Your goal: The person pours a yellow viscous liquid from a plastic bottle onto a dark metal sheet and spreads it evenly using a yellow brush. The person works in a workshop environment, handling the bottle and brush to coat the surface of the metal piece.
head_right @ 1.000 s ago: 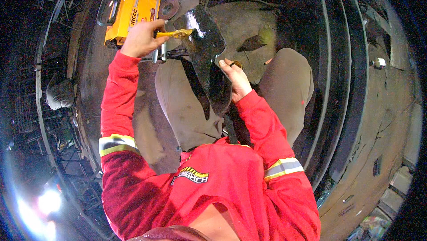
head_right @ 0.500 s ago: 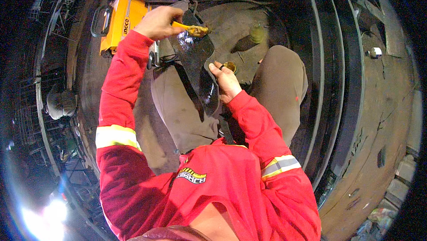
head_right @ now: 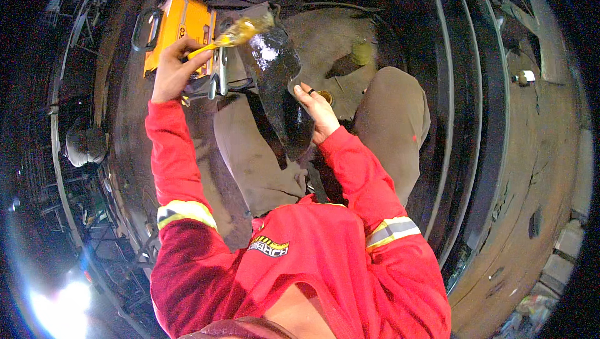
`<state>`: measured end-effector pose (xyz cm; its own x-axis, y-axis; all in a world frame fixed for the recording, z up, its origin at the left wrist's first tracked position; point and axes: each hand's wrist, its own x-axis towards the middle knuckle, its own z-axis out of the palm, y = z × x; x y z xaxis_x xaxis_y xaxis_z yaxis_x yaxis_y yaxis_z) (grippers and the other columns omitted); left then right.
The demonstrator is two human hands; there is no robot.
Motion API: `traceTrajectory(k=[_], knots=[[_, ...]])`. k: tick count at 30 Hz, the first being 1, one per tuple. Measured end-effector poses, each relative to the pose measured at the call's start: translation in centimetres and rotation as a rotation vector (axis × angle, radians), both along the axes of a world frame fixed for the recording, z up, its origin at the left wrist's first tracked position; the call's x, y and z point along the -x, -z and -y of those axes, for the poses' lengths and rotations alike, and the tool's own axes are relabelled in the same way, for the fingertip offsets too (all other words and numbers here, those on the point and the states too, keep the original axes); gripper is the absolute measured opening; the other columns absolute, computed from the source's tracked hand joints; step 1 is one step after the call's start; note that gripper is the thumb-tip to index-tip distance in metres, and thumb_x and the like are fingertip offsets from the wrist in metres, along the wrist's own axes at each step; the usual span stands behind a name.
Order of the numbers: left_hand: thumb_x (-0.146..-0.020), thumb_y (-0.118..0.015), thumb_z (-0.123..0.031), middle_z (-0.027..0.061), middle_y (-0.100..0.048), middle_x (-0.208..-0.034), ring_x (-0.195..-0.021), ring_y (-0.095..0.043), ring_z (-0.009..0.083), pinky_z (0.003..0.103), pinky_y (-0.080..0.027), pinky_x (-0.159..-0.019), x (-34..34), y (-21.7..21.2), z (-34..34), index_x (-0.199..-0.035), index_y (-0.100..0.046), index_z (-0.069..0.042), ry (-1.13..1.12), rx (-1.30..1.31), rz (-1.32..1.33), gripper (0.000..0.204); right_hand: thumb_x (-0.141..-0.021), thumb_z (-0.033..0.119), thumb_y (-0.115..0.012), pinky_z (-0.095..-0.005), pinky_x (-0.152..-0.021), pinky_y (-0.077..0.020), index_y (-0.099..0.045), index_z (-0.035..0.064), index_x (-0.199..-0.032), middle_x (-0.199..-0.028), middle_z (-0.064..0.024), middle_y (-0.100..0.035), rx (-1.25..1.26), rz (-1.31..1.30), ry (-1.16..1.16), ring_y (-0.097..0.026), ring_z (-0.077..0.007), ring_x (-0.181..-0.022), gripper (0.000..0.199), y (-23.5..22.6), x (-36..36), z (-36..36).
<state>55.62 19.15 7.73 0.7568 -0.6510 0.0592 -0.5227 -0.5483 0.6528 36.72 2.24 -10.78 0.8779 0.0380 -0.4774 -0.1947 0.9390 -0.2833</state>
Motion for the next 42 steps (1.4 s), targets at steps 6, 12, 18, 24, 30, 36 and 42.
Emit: traceTrajectory(k=[6,12,18,24,30,36,42], knots=[[-0.081,-0.072,-0.01,-0.0025,-0.058,-0.074,-0.068,-0.048,0.0035,0.021,-0.037,-0.06,4.5,0.6,-7.6,-0.082,-0.063,0.0,-0.343,0.448,-0.103,0.013,-0.1,0.024,-0.046,-0.032,-0.081,-0.0533,-0.053,0.0072,-0.118,-0.106,-0.0052,-0.064,-0.113,0.22,-0.025,-0.064,-0.0182,-0.091,0.026,0.0,-1.2,-0.1],[-0.088,-0.063,-0.006,-0.0012,-0.047,-0.066,-0.056,-0.038,0.0053,0.022,-0.029,-0.053,7.6,4.3,-11.0,-0.082,-0.053,-0.003,-0.436,0.788,-0.217,0.012,-0.099,0.039,-0.043,-0.0445,-0.092,-0.0506,-0.048,0.0054,-0.132,-0.122,-0.0162,-0.06,-0.46,0.405,-0.11,-0.062,-0.0304,-0.106,0.047,-0.8,-2.1,0.2],[-0.092,-0.057,-0.007,-0.0032,-0.037,-0.062,-0.055,-0.032,0.0071,0.024,-0.028,-0.052,9.4,8.5,-11.2,-0.087,-0.05,-0.005,-0.411,1.06,-0.359,0.009,-0.095,0.054,-0.039,-0.0556,-0.093,-0.0467,-0.046,0.0062,-0.134,-0.124,-0.0213,-0.058,-0.351,0.402,-0.131,-0.058,-0.0425,-0.107,0.062,-1.8,-3.1,0.2],[-0.09,-0.064,-0.01,-0.0019,-0.043,-0.066,-0.058,-0.037,0.008,0.024,-0.028,-0.054,9.9,9.2,-12.1,-0.086,-0.051,-0.008,-0.393,1.238,-0.434,0.014,-0.1,0.044,-0.038,-0.0432,-0.084,-0.0543,-0.049,0.0063,-0.129,-0.117,-0.0147,-0.062,-0.301,0.278,-0.042,-0.065,-0.0312,-0.096,0.049,-2.5,-3.7,-0.6],[-0.09,-0.064,-0.014,-0.0021,-0.04,-0.064,-0.058,-0.035,0.0079,0.024,-0.027,-0.054,10.0,8.6,-11.9,-0.087,-0.05,-0.008,-0.336,1.232,-0.425,0.016,-0.1,0.044,-0.038,-0.0408,-0.086,-0.0532,-0.053,0.0084,-0.129,-0.117,-0.0123,-0.062,-0.155,0.204,0.029,-0.063,-0.0263,-0.099,0.048,0.4,-4.2,1.5],[-0.091,-0.062,-0.015,-0.0022,-0.04,-0.064,-0.057,-0.035,0.0077,0.025,-0.028,-0.053,9.9,9.3,-10.8,-0.09,-0.052,-0.006,-0.326,1.143,-0.401,0.013,-0.097,0.044,-0.045,-0.0396,-0.098,-0.046,-0.05,0.0093,-0.133,-0.127,-0.0079,-0.059,-0.221,0.624,0.065,-0.059,-0.0248,-0.111,0.05,-2.8,-5.3,8.9],[-0.08,-0.072,-0.014,-0.0017,-0.05,-0.073,-0.063,-0.045,0.0073,0.023,-0.037,-0.058,8.0,9.1,-5.5,-0.082,-0.052,-0.005,-0.364,1.006,-0.423,0.022,-0.099,0.034,-0.044,-0.0416,-0.102,-0.0416,-0.058,0.0095,-0.125,-0.126,-0.0078,-0.06,0.017,0.666,0.235,-0.057,-0.0275,-0.113,0.039,-1.3,-14.3,19.7]])
